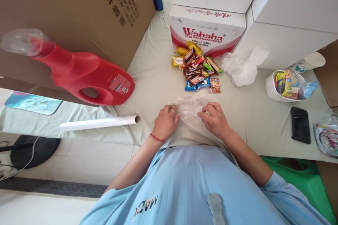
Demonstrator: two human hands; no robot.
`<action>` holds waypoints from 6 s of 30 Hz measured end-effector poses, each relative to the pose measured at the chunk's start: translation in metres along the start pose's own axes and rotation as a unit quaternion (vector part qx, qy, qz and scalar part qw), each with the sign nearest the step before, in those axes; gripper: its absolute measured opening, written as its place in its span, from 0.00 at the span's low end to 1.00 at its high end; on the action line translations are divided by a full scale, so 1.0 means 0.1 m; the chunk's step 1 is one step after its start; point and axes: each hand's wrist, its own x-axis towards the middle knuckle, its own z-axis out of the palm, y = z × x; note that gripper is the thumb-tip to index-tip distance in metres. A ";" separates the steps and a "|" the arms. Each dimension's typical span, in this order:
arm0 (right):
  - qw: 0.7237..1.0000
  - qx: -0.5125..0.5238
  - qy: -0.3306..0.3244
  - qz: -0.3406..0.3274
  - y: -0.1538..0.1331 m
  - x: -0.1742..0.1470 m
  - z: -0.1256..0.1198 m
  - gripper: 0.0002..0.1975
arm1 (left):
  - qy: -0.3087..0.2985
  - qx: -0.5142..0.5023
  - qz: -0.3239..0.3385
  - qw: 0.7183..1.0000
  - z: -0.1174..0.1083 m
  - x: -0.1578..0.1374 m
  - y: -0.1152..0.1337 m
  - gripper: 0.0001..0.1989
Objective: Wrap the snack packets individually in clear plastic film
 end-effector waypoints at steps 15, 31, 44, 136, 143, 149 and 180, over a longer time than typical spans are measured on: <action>0.950 0.168 0.087 0.249 0.14 -0.99 -0.46 0.16 | 0.061 0.142 0.023 0.988 0.05 0.03 0.31 0.31; 0.858 0.347 0.115 0.362 0.22 -0.30 0.15 0.21 | 0.047 -0.144 -0.071 0.986 0.21 0.23 0.17 0.12; 0.845 0.299 0.145 0.419 0.44 -0.39 0.06 0.18 | 0.321 0.012 0.043 0.946 0.36 -0.13 -0.02 0.12; 0.977 -0.160 -0.136 0.029 0.07 0.09 -0.07 0.09 | 0.007 0.103 0.087 0.991 0.40 0.01 0.05 0.38; 0.977 -0.154 -0.144 -0.025 0.09 -0.14 0.19 0.32 | 0.010 0.108 0.089 0.990 0.40 0.02 0.06 0.37; 0.974 -0.147 -0.170 -0.036 0.27 -0.11 0.26 0.26 | 0.018 0.103 0.090 0.990 0.41 0.02 0.06 0.37; 0.982 0.115 -0.146 -0.034 0.09 -0.61 -0.41 0.17 | 0.059 0.066 0.282 0.955 0.27 -0.26 -0.24 0.29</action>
